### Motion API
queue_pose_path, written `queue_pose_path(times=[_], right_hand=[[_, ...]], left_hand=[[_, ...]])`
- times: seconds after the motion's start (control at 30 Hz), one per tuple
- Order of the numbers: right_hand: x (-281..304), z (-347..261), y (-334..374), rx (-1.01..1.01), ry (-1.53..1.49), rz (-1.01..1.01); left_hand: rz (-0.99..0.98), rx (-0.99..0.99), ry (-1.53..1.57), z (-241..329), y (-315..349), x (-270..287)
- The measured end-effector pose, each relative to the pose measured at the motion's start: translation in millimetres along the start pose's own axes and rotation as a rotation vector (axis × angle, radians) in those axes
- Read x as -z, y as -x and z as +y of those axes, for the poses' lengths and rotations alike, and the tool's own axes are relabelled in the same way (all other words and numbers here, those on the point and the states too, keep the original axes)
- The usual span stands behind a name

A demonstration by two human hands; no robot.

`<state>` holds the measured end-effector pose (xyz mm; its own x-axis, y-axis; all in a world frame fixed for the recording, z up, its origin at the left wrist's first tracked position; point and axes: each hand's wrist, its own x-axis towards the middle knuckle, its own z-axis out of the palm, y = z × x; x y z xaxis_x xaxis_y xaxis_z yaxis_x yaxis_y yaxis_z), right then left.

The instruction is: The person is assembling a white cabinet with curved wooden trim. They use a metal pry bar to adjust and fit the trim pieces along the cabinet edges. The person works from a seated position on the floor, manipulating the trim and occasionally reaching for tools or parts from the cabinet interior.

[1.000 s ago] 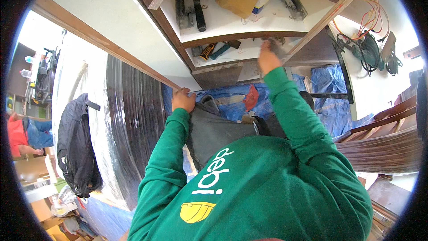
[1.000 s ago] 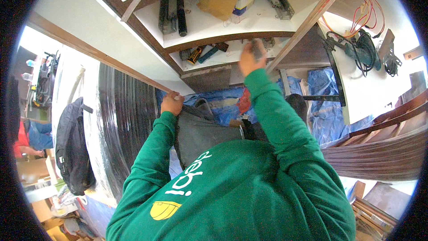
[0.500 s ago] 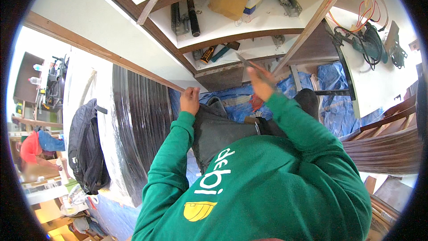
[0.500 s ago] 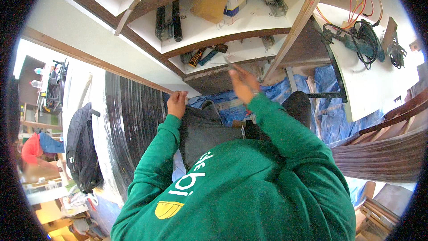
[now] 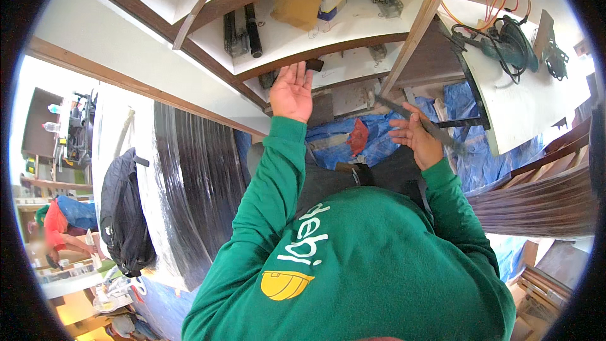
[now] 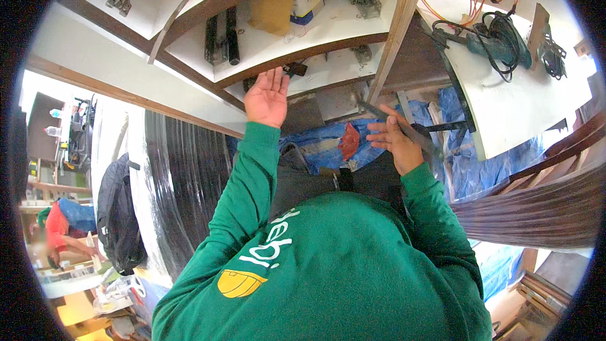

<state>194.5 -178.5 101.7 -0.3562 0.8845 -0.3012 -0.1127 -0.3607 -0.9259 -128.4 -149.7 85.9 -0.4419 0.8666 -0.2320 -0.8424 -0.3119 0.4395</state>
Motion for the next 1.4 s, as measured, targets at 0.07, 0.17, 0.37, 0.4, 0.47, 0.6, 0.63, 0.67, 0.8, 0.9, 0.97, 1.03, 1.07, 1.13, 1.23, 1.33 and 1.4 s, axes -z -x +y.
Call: queue_pose_path(times=[0.07, 0.17, 0.37, 0.4, 0.47, 0.6, 0.63, 0.67, 0.8, 0.9, 0.97, 1.03, 1.07, 1.13, 1.23, 1.33, 1.4], right_hand=[[5.2, 1.3, -1.4, -0.039, -0.010, -0.028], [9.8, 3.1, -0.5, -0.010, -0.013, -0.057], [13.7, -3.0, 4.3, 0.040, -0.091, -0.115], [14.5, -3.9, 5.3, 0.046, -0.118, -0.142], [17.0, -5.3, 7.8, 0.063, -0.156, -0.185], [22.7, -6.8, 9.7, 0.061, -0.308, -0.300], [23.8, -7.2, 9.0, 0.052, -0.366, -0.332], [24.5, -7.5, 8.5, 0.053, -0.399, -0.360], [26.1, -9.2, 7.5, 0.045, -0.424, -0.361], [24.7, -9.8, 5.7, 0.080, -0.377, -0.363], [22.6, -9.8, 3.2, 0.088, -0.384, -0.364], [20.3, -9.7, 0.3, 0.069, -0.421, -0.358], [19.7, -10.3, -1.6, 0.047, -0.439, -0.345], [18.1, -11.0, -4.3, 0.009, -0.457, -0.320], [14.2, -11.9, -6.4, -0.001, -0.438, -0.315], [10.4, -11.7, -6.6, -0.031, -0.399, -0.298], [10.7, -10.9, -6.4, -0.042, -0.309, -0.302]], left_hand=[[0.005, 0.031, -0.005, -14.7, -1.4, -7.5], [0.017, 0.077, 0.006, -35.3, -5.5, -18.7], [0.007, 0.183, -0.015, -74.0, -13.9, -40.3], [0.020, 0.197, -0.025, -80.3, -15.0, -44.3], [0.009, 0.227, -0.042, -91.9, -15.9, -51.4], [-0.101, 0.342, -0.138, -107.1, -14.9, -61.3], [-0.116, 0.392, -0.175, -109.1, -14.9, -62.1], [-0.187, 0.399, -0.273, -110.4, -15.1, -62.2], [-0.300, 0.350, -0.596, -112.6, -16.5, -51.5], [-0.238, 0.300, -0.731, -105.6, -12.6, -34.2], [-0.203, 0.262, -0.946, -100.4, -4.2, -24.1], [-0.203, 0.189, -1.296, -95.7, 10.5, -17.6], [-0.261, -0.006, -1.346, -94.6, 19.5, -16.7], [-0.353, -0.358, -1.456, -94.1, 38.0, -18.9], [-0.595, -1.026, -1.517, -93.9, 50.6, -32.2], [-0.833, -1.039, -1.593, -92.8, 55.0, -40.7], [-0.867, -0.651, -1.609, -90.4, 54.8, -40.3]])
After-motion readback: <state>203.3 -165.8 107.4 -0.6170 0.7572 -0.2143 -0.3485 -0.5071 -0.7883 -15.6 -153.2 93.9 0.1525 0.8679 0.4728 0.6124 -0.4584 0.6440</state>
